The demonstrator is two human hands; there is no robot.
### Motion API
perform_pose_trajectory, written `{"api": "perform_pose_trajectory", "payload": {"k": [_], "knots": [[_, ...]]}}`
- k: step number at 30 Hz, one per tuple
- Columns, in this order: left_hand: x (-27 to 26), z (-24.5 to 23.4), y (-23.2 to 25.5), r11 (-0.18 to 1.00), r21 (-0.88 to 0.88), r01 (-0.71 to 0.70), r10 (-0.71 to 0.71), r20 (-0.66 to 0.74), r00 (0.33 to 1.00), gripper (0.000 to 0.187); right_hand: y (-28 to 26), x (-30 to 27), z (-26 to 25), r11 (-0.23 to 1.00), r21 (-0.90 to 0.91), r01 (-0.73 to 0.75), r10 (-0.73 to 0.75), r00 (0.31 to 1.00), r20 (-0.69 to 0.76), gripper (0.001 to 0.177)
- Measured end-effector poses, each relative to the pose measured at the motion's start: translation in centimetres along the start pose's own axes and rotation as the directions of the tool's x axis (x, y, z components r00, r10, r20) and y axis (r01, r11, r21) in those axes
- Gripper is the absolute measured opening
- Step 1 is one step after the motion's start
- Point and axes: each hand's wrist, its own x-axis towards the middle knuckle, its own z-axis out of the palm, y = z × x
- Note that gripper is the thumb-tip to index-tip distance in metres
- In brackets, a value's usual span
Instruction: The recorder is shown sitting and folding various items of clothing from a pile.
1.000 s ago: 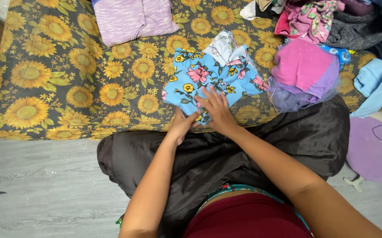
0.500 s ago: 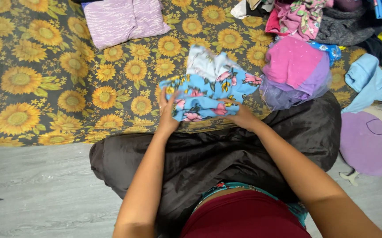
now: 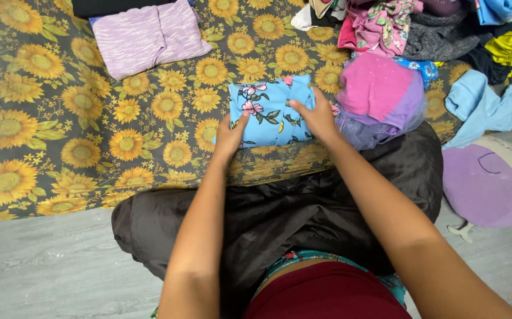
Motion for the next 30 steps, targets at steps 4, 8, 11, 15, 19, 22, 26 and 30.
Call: {"api": "perform_pose_trajectory", "payload": {"k": [4, 8, 11, 15, 19, 22, 26, 30], "knots": [[1.1, 1.3, -1.4, 0.974, 0.198, -0.113, 0.152, -0.196, 0.969, 0.052, 3.0, 0.3, 1.5, 0.944, -0.331, -0.019, -0.027, 0.991, -0.133, 0.069], [-0.3, 1.6, 0.6, 0.94, 0.327, 0.097, 0.005, -0.296, 0.955, 0.056, 3.5, -1.0, 2.2, 0.835, -0.547, -0.06, -0.099, 0.962, -0.256, 0.079], [-0.1, 1.7, -0.4, 0.934, 0.353, 0.06, 0.054, -0.306, 0.95, 0.062, 2.6, -2.8, 2.3, 0.822, -0.568, -0.035, -0.181, 0.93, -0.32, 0.089], [-0.3, 1.4, -1.5, 0.871, 0.483, -0.093, 0.26, -0.293, 0.92, 0.078, 1.2, -4.6, 2.7, 0.873, -0.46, -0.161, -0.04, 0.917, -0.398, 0.113], [-0.8, 0.1, -0.6, 0.713, 0.701, 0.009, 0.296, -0.312, 0.903, 0.1, 4.4, -3.6, 3.4, 0.919, -0.314, -0.237, 0.099, 0.912, -0.398, 0.122], [-1.4, -1.4, 0.3, 0.853, 0.47, 0.227, -0.101, -0.277, 0.955, 0.116, 2.5, -3.1, 4.5, 0.954, -0.194, -0.23, 0.161, 0.935, -0.316, 0.126], [-1.4, -3.8, 1.0, 0.952, -0.169, 0.254, -0.283, -0.177, 0.943, 0.121, -0.1, -2.4, 6.9, 0.967, 0.025, -0.254, 0.255, 0.958, -0.132, 0.115], [1.4, -7.8, -1.8, 0.974, -0.119, 0.191, -0.208, -0.151, 0.966, 0.109, -0.8, -2.0, 10.2, 0.935, 0.199, -0.293, 0.284, 0.956, 0.071, 0.074]]}}
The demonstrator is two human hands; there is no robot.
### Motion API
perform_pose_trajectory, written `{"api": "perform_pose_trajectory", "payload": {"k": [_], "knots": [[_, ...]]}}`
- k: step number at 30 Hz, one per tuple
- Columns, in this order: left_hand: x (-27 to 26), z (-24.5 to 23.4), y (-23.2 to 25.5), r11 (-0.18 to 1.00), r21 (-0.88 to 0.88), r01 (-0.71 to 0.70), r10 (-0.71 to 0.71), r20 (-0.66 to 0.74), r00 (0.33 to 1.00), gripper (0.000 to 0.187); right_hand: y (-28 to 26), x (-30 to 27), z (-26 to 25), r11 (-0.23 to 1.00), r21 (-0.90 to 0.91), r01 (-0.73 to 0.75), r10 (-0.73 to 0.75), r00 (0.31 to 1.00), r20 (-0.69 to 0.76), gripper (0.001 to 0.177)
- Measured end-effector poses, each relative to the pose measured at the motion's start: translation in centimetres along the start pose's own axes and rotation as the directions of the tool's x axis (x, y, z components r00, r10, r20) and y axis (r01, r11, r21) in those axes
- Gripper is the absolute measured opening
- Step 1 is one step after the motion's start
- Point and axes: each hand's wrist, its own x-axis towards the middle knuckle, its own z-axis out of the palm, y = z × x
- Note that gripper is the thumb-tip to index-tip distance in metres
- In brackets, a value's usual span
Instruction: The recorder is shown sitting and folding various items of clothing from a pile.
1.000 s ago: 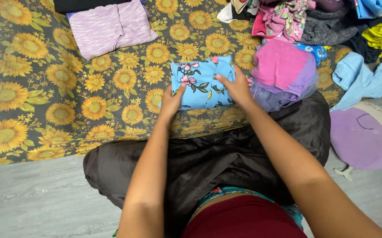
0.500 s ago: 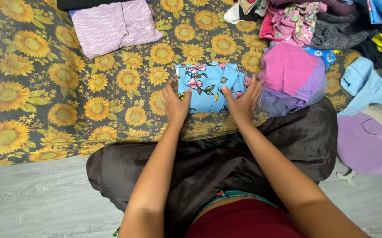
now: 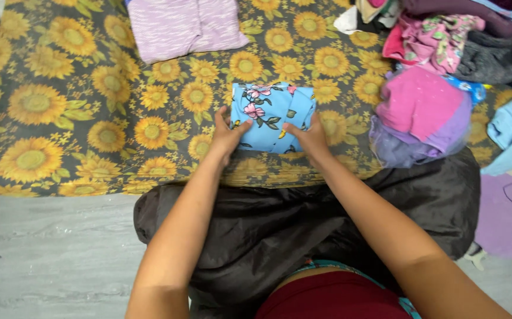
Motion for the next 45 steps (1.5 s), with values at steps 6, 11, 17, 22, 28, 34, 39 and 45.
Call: {"api": "perform_pose_trajectory", "payload": {"k": [6, 11, 17, 22, 28, 34, 39, 45], "knots": [[6.4, -9.5, -2.2, 0.96, 0.149, -0.237, 0.221, 0.112, 0.969, 0.07, 2.7, 2.2, 7.3, 0.999, -0.033, 0.017, -0.014, 0.996, 0.091, 0.052], [8.4, -15.0, -2.1, 0.862, 0.275, -0.426, 0.467, -0.104, 0.878, 0.069, 3.3, 4.5, 14.9, 0.991, -0.061, 0.12, -0.118, 0.992, 0.033, 0.05], [5.5, -16.1, 2.5, 0.832, 0.456, -0.316, 0.534, -0.504, 0.679, 0.078, 2.8, 8.2, 22.1, 0.979, -0.015, 0.203, -0.203, 0.979, -0.027, 0.049], [5.1, -15.8, 4.3, 0.933, 0.18, -0.311, 0.358, -0.536, 0.764, 0.08, 0.8, 10.9, 25.4, 0.995, -0.041, 0.095, -0.095, 0.995, 0.001, 0.051], [4.8, -15.2, 5.2, 0.903, 0.083, -0.422, 0.408, -0.477, 0.779, 0.076, 2.8, 16.0, 28.1, 0.969, -0.074, 0.236, -0.232, 0.971, 0.065, 0.062], [5.7, -15.4, 4.6, 0.878, 0.129, -0.462, 0.465, -0.463, 0.755, 0.076, 1.3, 18.9, 27.4, 0.918, -0.186, 0.349, -0.288, 0.912, 0.291, 0.07], [7.8, -15.2, 2.9, 0.893, 0.081, -0.442, 0.432, -0.427, 0.794, 0.078, 3.2, 17.9, 24.8, 0.825, -0.16, 0.543, -0.468, 0.813, 0.347, 0.076], [8.4, -13.4, 2.8, 0.886, 0.058, -0.46, 0.446, -0.374, 0.813, 0.079, 0.6, 7.7, 19.5, 0.661, -0.517, 0.544, -0.445, 0.839, 0.314, 0.082]]}}
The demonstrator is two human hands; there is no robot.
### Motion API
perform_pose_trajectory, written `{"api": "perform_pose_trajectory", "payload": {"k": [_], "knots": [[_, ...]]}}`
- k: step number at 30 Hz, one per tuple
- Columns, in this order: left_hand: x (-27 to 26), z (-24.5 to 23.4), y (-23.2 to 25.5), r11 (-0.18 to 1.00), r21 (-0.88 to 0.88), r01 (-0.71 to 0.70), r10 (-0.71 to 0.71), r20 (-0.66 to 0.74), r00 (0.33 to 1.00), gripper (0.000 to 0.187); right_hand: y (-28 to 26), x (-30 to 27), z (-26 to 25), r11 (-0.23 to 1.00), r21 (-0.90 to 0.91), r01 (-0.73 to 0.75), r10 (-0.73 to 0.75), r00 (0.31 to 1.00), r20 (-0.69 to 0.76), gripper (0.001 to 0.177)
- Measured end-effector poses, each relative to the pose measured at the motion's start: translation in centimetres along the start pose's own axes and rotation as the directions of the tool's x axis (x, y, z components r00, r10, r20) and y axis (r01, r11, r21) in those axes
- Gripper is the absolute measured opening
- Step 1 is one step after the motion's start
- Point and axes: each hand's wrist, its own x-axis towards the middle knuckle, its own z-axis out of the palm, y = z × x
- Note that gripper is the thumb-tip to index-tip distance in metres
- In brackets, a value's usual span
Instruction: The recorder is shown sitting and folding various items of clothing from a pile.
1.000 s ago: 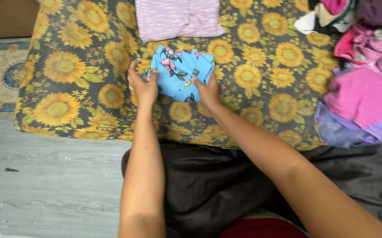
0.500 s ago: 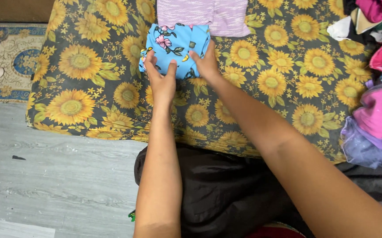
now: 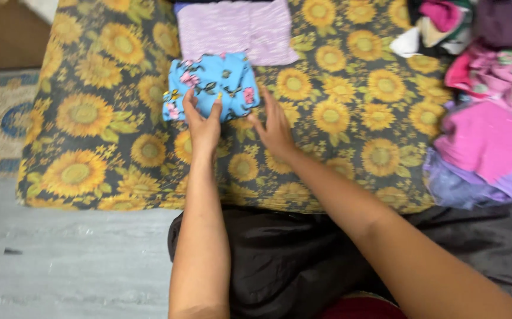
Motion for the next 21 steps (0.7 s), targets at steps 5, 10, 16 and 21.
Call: {"api": "perform_pose_trajectory", "payload": {"k": [5, 10, 16, 21], "knots": [[-1.4, 2.5, 1.3, 0.997, 0.078, -0.011, 0.004, 0.091, 0.996, 0.076, 1.6, -4.4, -4.1, 0.931, -0.34, 0.13, -0.094, 0.988, 0.119, 0.061], [-3.8, 6.2, 2.2, 0.988, 0.064, -0.143, 0.121, 0.273, 0.954, 0.065, 4.7, -7.8, -9.3, 0.84, -0.485, 0.243, -0.158, 0.965, 0.21, 0.055], [-5.1, 9.8, 0.4, 0.996, 0.089, -0.011, -0.035, 0.497, 0.867, 0.06, 8.9, -9.9, -19.6, 0.867, -0.483, 0.122, -0.07, 0.99, 0.123, 0.05], [-6.8, 12.0, 0.8, 0.998, 0.059, 0.006, -0.04, 0.592, 0.805, 0.061, 12.4, -11.4, -31.8, 0.886, -0.459, -0.07, -0.07, 0.957, -0.281, 0.027]]}}
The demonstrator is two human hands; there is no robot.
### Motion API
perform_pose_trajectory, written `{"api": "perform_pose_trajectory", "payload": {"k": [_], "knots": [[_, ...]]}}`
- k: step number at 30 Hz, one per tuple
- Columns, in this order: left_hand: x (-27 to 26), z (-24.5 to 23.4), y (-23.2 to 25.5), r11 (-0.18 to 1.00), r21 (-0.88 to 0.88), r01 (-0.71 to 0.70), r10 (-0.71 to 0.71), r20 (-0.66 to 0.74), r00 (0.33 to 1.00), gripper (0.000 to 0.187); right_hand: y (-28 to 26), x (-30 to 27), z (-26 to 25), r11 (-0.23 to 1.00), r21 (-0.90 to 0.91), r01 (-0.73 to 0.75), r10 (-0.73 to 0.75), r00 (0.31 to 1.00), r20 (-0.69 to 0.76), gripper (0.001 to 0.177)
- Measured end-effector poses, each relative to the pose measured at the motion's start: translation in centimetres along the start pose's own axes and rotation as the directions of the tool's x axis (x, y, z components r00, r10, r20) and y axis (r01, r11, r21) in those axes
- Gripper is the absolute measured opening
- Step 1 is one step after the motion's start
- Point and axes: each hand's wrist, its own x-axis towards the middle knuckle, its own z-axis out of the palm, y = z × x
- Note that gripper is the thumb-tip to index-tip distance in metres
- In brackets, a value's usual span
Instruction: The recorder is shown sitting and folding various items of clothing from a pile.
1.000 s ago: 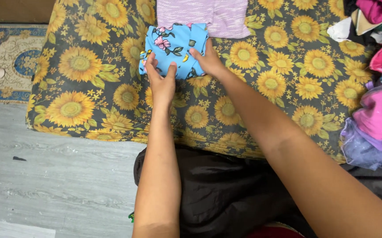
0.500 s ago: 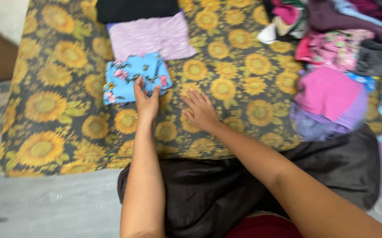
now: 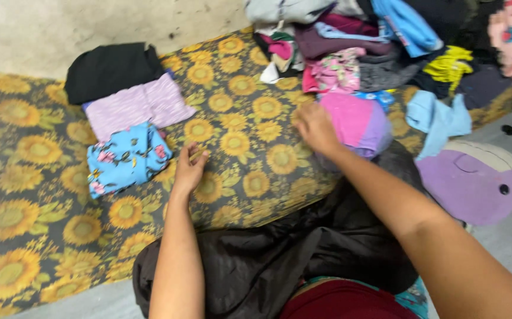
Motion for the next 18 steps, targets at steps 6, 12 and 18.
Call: {"api": "perform_pose_trajectory", "payload": {"k": [6, 12, 18], "knots": [[-2.0, 4.3, 0.4, 0.999, 0.052, -0.006, 0.003, 0.052, 0.999, 0.058, 6.9, 1.2, -6.5, 0.996, -0.037, -0.087, 0.077, 0.974, -0.214, 0.027], [-8.2, 9.5, 1.8, 0.994, 0.074, 0.075, -0.082, 0.089, 0.993, 0.056, 11.8, 3.8, -5.5, 0.993, -0.011, -0.114, 0.11, 0.974, -0.198, 0.035], [-10.7, 9.9, 0.4, 0.995, 0.1, 0.008, -0.021, 0.129, 0.991, 0.053, 12.2, 7.6, -6.3, 0.995, -0.104, 0.005, -0.018, 0.992, -0.129, 0.036]]}}
